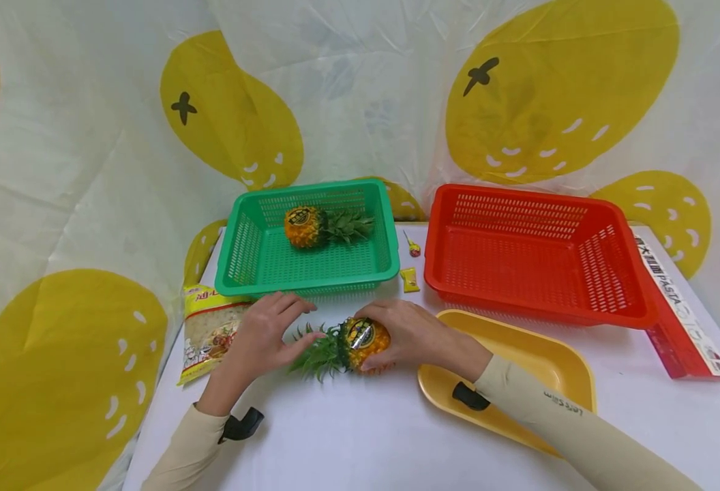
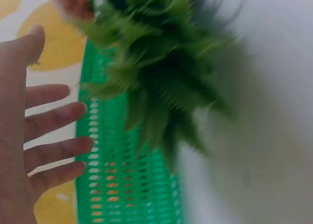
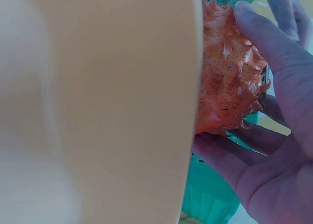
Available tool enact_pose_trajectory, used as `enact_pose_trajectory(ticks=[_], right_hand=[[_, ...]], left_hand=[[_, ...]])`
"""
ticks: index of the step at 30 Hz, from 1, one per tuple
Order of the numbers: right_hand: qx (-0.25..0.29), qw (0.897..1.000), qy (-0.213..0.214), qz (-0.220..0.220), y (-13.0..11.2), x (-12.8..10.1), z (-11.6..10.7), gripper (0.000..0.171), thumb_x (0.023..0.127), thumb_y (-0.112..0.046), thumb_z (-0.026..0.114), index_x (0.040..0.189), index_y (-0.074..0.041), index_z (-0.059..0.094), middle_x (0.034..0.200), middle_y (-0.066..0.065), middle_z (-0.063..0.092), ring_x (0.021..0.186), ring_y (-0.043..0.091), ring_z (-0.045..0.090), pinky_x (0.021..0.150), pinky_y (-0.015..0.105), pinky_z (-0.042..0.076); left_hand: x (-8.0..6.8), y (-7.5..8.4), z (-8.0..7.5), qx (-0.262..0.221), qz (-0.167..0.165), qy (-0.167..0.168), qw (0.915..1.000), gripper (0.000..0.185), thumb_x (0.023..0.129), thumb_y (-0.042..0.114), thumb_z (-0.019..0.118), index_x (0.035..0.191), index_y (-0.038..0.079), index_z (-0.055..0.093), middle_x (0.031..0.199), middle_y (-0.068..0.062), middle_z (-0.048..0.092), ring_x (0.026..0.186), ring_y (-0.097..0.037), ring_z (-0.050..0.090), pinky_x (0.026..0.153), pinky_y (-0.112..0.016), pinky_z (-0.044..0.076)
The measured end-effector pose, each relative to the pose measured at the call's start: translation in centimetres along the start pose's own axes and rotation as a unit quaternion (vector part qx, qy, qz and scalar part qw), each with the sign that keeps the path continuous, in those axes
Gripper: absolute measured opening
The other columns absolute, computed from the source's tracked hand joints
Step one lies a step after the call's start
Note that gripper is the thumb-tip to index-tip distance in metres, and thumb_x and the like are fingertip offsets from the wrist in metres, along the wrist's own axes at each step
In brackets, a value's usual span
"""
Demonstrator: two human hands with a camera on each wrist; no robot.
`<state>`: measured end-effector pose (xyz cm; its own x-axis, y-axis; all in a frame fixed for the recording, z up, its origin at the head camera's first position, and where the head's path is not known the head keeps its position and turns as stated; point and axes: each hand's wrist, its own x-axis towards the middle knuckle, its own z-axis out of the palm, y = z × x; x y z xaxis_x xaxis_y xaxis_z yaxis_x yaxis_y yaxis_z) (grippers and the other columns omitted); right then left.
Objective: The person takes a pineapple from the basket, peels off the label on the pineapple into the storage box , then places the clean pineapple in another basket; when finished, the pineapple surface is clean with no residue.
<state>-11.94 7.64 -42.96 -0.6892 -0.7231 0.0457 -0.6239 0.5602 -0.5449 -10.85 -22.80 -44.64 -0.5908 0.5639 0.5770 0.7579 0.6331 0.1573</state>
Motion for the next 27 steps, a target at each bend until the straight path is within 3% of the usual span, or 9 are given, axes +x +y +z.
enact_pose_trajectory(ticks=[9, 17, 27], right_hand=[[0.031, 0.999, -0.007, -0.007, 0.2, 0.1, -0.2, 0.070, 0.078, -0.043, 0.096, 0.135, -0.013, 0.068, 0.124, -0.003, 0.069, 0.106, 0.012, 0.063, 0.090, 0.031, 0.055], [0.050, 0.998, -0.021, 0.010, 0.3, -0.3, -0.4, 0.071, 0.080, -0.044, 0.094, 0.138, -0.015, 0.066, 0.130, -0.002, 0.066, 0.114, 0.015, 0.060, 0.093, 0.034, 0.055], [0.043, 0.999, -0.015, -0.003, 0.9, -0.3, -0.3, 0.073, 0.081, -0.046, 0.093, 0.140, -0.014, 0.064, 0.133, -0.002, 0.066, 0.116, 0.014, 0.059, 0.096, 0.035, 0.053]], left_hand=[[-0.9, 0.9, 2.2, -0.026, -0.056, -0.059, 0.9963, 0.081, 0.097, 0.078, 0.052, 0.144, 0.014, 0.064, 0.134, -0.008, 0.066, 0.118, -0.030, 0.065, 0.093, -0.053, 0.054], [-0.7, 2.1, 3.1, -0.072, -0.063, -0.102, 0.9902, 0.080, 0.094, 0.077, 0.059, 0.145, 0.015, 0.064, 0.137, -0.003, 0.064, 0.123, -0.026, 0.063, 0.098, -0.051, 0.052], [-1.0, 2.3, 4.0, -0.095, -0.080, -0.116, 0.9854, 0.079, 0.087, 0.079, 0.068, 0.141, 0.021, 0.066, 0.132, 0.002, 0.065, 0.116, -0.019, 0.064, 0.088, -0.044, 0.057]])
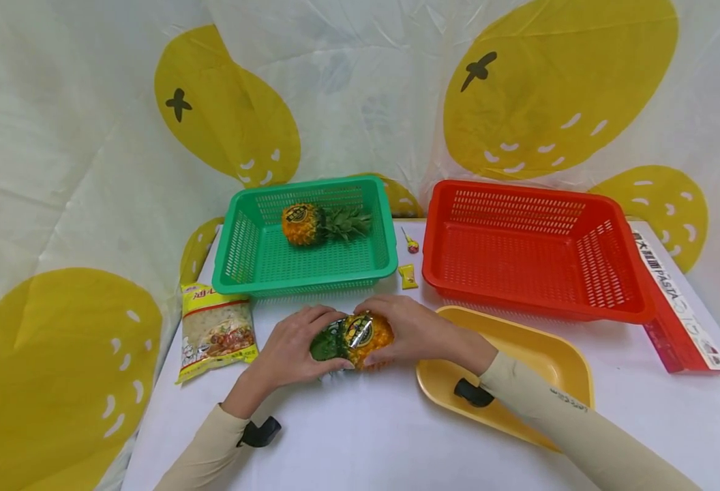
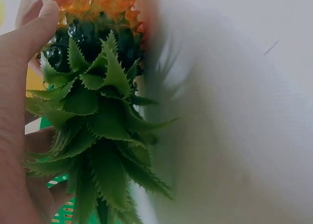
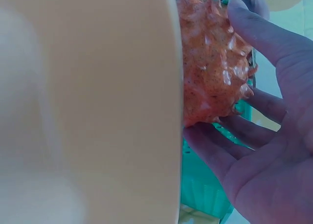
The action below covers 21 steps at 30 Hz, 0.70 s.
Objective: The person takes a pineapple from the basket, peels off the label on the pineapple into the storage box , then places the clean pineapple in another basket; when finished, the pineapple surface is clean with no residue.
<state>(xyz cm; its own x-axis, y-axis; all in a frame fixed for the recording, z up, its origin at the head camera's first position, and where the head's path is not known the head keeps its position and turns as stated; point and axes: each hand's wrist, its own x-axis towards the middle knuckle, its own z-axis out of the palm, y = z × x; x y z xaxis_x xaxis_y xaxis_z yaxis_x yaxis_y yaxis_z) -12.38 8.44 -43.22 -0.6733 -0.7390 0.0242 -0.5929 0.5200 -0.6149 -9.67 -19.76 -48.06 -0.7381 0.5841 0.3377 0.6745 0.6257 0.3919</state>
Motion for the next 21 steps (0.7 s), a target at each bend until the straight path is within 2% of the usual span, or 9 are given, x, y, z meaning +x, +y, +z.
enact_pose_trajectory(ticks=[7, 14, 21], right_hand=[[-0.007, 1.000, 0.013, -0.005, 0.05, -0.29, -0.63, 0.065, 0.082, -0.041, 0.094, 0.133, -0.012, 0.066, 0.127, -0.001, 0.068, 0.113, 0.015, 0.061, 0.095, 0.036, 0.054], [0.011, 1.000, 0.015, 0.003, 0.05, -0.47, -0.64, 0.065, 0.082, -0.040, 0.094, 0.134, -0.013, 0.065, 0.126, -0.002, 0.068, 0.113, 0.015, 0.061, 0.097, 0.037, 0.053], [0.004, 1.000, 0.023, -0.009, -0.18, -0.52, -0.92, 0.060, 0.083, -0.043, 0.092, 0.129, -0.013, 0.069, 0.128, -0.002, 0.068, 0.117, 0.017, 0.062, 0.099, 0.040, 0.052]], left_hand=[[-0.03, 0.13, 0.42, -0.018, -0.009, -0.002, 0.9998, 0.082, 0.081, 0.076, 0.077, 0.143, 0.023, 0.065, 0.131, 0.003, 0.066, 0.110, -0.016, 0.066, 0.082, -0.041, 0.058], [-0.01, 0.17, 0.47, -0.037, -0.020, -0.019, 0.9989, 0.084, 0.081, 0.072, 0.080, 0.146, 0.022, 0.064, 0.133, 0.003, 0.065, 0.111, -0.016, 0.066, 0.083, -0.041, 0.058], [-0.10, 0.33, 0.53, -0.048, -0.012, -0.023, 0.9985, 0.083, 0.081, 0.067, 0.084, 0.147, 0.020, 0.064, 0.134, 0.001, 0.065, 0.113, -0.018, 0.066, 0.086, -0.045, 0.058]])
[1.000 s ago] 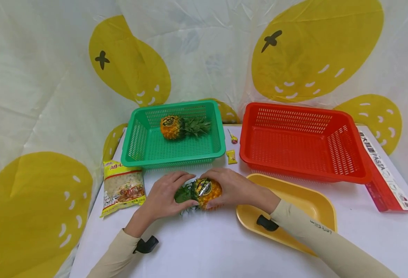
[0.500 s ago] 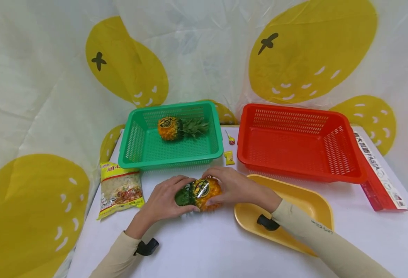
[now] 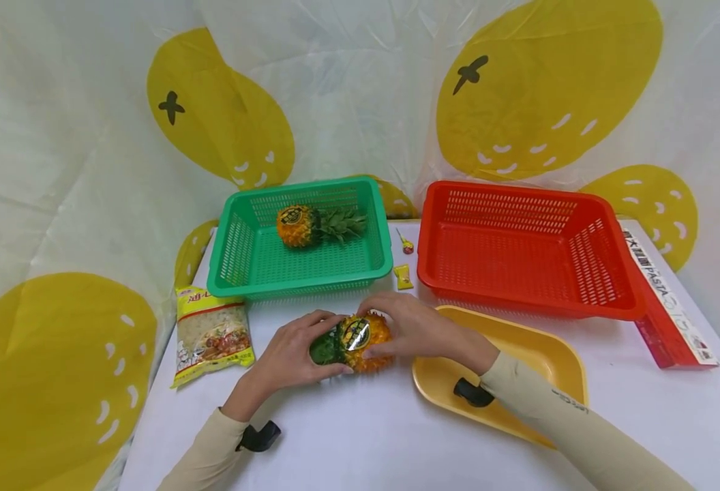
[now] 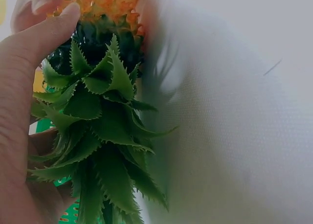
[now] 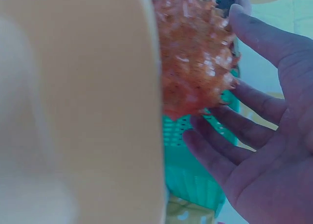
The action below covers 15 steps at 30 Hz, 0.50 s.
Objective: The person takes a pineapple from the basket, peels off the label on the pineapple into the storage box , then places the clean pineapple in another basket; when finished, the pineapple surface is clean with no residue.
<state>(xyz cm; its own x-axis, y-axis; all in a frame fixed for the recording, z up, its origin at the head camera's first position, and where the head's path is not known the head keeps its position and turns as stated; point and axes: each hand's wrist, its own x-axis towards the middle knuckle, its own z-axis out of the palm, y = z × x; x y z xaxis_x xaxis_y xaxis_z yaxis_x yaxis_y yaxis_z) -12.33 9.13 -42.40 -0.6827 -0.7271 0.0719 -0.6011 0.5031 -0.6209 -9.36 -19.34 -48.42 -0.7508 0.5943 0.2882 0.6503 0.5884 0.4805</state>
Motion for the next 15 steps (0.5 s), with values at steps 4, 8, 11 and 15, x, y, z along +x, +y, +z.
enact_pose_trajectory(ticks=[4, 8, 11, 15], right_hand=[[0.010, 1.000, 0.015, 0.004, -0.2, 0.1, -0.6, 0.049, 0.088, -0.043, 0.088, 0.125, -0.014, 0.073, 0.126, -0.002, 0.069, 0.119, 0.021, 0.063, 0.098, 0.042, 0.053], [0.017, 0.999, 0.033, 0.019, -0.5, 0.3, -1.1, 0.034, 0.094, -0.038, 0.083, 0.117, -0.014, 0.076, 0.116, -0.005, 0.071, 0.111, 0.019, 0.066, 0.094, 0.041, 0.055], [0.014, 0.999, 0.043, 0.023, -0.8, 0.5, -1.2, 0.026, 0.095, -0.034, 0.082, 0.112, -0.015, 0.077, 0.109, -0.005, 0.071, 0.104, 0.019, 0.068, 0.089, 0.041, 0.056], [0.011, 0.999, 0.045, 0.026, -1.1, 0.7, -1.0, 0.022, 0.095, -0.031, 0.083, 0.109, -0.014, 0.077, 0.105, -0.003, 0.072, 0.098, 0.019, 0.068, 0.086, 0.040, 0.057]], left_hand=[[-0.1, 0.0, 0.0, 0.001, -0.001, -0.002, 1.0000, 0.083, 0.082, 0.068, 0.082, 0.147, 0.021, 0.064, 0.135, 0.001, 0.065, 0.115, -0.019, 0.066, 0.088, -0.046, 0.058], [-0.2, -0.1, 0.0, 0.004, -0.010, -0.010, 0.9999, 0.084, 0.083, 0.072, 0.078, 0.149, 0.022, 0.063, 0.136, 0.002, 0.064, 0.117, -0.019, 0.066, 0.090, -0.046, 0.057], [-0.1, -0.1, 0.1, 0.005, -0.010, -0.010, 0.9999, 0.084, 0.083, 0.073, 0.077, 0.149, 0.022, 0.062, 0.136, 0.003, 0.064, 0.116, -0.019, 0.066, 0.090, -0.045, 0.057], [-0.2, -0.2, 0.1, 0.012, -0.005, -0.005, 0.9999, 0.085, 0.083, 0.075, 0.076, 0.149, 0.023, 0.062, 0.136, 0.003, 0.064, 0.115, -0.018, 0.066, 0.088, -0.044, 0.058]])
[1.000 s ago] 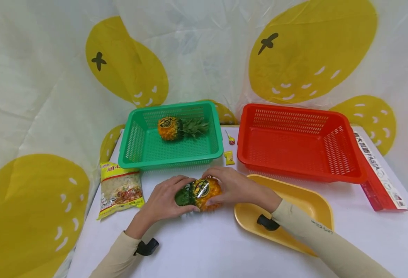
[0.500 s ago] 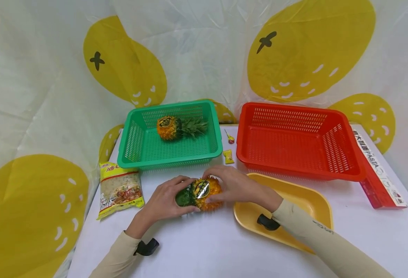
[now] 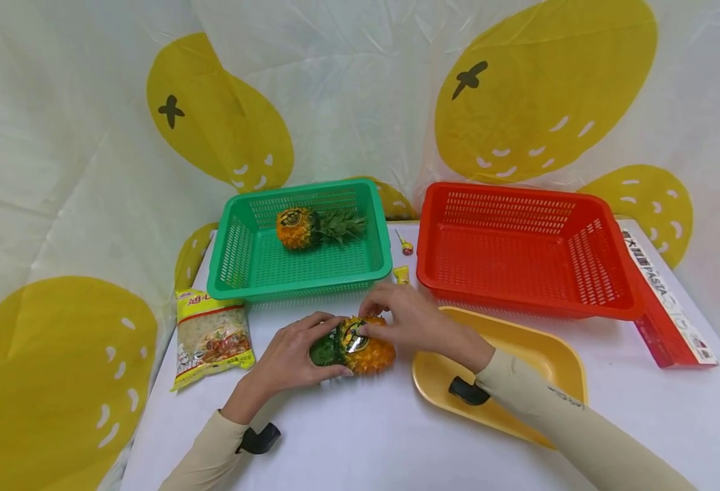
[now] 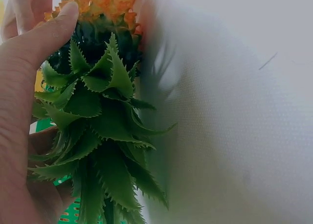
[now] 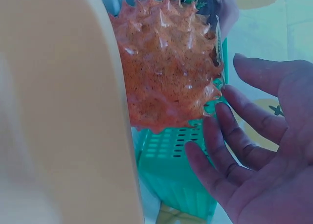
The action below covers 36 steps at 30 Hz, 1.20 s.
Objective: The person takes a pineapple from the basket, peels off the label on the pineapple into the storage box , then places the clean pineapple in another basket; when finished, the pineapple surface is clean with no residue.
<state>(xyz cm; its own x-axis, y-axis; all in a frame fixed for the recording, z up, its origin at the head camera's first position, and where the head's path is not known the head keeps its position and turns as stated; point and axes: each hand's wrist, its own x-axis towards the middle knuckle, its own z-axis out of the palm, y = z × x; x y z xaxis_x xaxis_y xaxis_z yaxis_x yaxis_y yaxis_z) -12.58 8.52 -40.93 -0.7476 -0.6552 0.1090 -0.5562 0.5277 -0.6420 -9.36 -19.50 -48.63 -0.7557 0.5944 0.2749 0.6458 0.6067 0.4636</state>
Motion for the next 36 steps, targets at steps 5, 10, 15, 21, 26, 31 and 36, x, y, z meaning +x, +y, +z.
enact_pose_trajectory(ticks=[5, 10, 15, 21, 26, 31, 36], right_hand=[[-0.010, 1.000, 0.004, 0.011, -0.25, 0.13, 0.35, 0.021, 0.093, -0.028, 0.086, 0.107, -0.014, 0.077, 0.100, -0.004, 0.072, 0.093, 0.013, 0.066, 0.084, 0.033, 0.054], [-0.011, 1.000, 0.009, 0.017, -0.22, 0.22, 0.59, 0.019, 0.092, -0.027, 0.087, 0.105, -0.015, 0.078, 0.099, -0.006, 0.072, 0.091, 0.012, 0.065, 0.081, 0.032, 0.054], [-0.014, 1.000, 0.002, 0.014, -0.29, 0.20, 0.63, 0.018, 0.093, -0.026, 0.086, 0.106, -0.015, 0.081, 0.104, -0.005, 0.070, 0.094, 0.014, 0.063, 0.080, 0.031, 0.053], [-0.017, 0.999, -0.004, 0.035, -0.57, 0.21, 0.56, 0.018, 0.092, -0.027, 0.086, 0.105, -0.015, 0.081, 0.103, -0.005, 0.070, 0.093, 0.016, 0.062, 0.079, 0.031, 0.052], [-0.011, 0.999, -0.005, 0.046, -0.82, 0.32, 0.49, 0.020, 0.091, -0.026, 0.088, 0.102, -0.013, 0.077, 0.099, -0.001, 0.071, 0.093, 0.020, 0.066, 0.083, 0.033, 0.054], [0.008, 0.999, 0.007, 0.039, -0.80, 0.26, 0.49, 0.022, 0.088, -0.022, 0.090, 0.096, -0.015, 0.071, 0.096, -0.002, 0.070, 0.092, 0.016, 0.066, 0.084, 0.034, 0.055], [0.026, 0.999, 0.036, 0.015, -0.84, 0.04, 0.48, 0.021, 0.086, -0.018, 0.092, 0.091, -0.017, 0.071, 0.088, -0.008, 0.070, 0.085, 0.012, 0.066, 0.080, 0.037, 0.056]], left_hand=[[-0.04, 0.04, -0.01, 0.005, 0.001, 0.002, 1.0000, 0.085, 0.083, 0.076, 0.075, 0.149, 0.024, 0.063, 0.136, 0.003, 0.064, 0.116, -0.018, 0.066, 0.088, -0.044, 0.058], [-0.10, 0.08, -0.04, 0.008, -0.003, -0.002, 1.0000, 0.086, 0.083, 0.076, 0.075, 0.149, 0.023, 0.062, 0.137, 0.002, 0.064, 0.117, -0.019, 0.066, 0.089, -0.045, 0.057], [-0.07, 0.13, -0.10, 0.009, -0.010, -0.009, 0.9999, 0.087, 0.082, 0.077, 0.075, 0.150, 0.024, 0.062, 0.138, 0.002, 0.064, 0.117, -0.019, 0.066, 0.090, -0.046, 0.057], [0.05, 0.12, -0.11, 0.006, -0.011, -0.011, 0.9999, 0.087, 0.082, 0.076, 0.076, 0.150, 0.023, 0.062, 0.137, 0.002, 0.064, 0.116, -0.018, 0.066, 0.089, -0.045, 0.057], [0.07, 0.05, -0.11, 0.003, -0.011, -0.008, 0.9999, 0.086, 0.082, 0.076, 0.077, 0.150, 0.024, 0.062, 0.136, 0.003, 0.064, 0.115, -0.017, 0.066, 0.088, -0.044, 0.058], [0.08, 0.03, -0.07, 0.001, -0.009, -0.010, 0.9999, 0.087, 0.082, 0.076, 0.077, 0.150, 0.024, 0.062, 0.135, 0.004, 0.064, 0.115, -0.016, 0.066, 0.089, -0.043, 0.058], [0.06, 0.09, -0.12, 0.005, -0.012, -0.014, 0.9998, 0.087, 0.082, 0.076, 0.076, 0.150, 0.024, 0.061, 0.136, 0.003, 0.064, 0.116, -0.017, 0.065, 0.090, -0.045, 0.057]])
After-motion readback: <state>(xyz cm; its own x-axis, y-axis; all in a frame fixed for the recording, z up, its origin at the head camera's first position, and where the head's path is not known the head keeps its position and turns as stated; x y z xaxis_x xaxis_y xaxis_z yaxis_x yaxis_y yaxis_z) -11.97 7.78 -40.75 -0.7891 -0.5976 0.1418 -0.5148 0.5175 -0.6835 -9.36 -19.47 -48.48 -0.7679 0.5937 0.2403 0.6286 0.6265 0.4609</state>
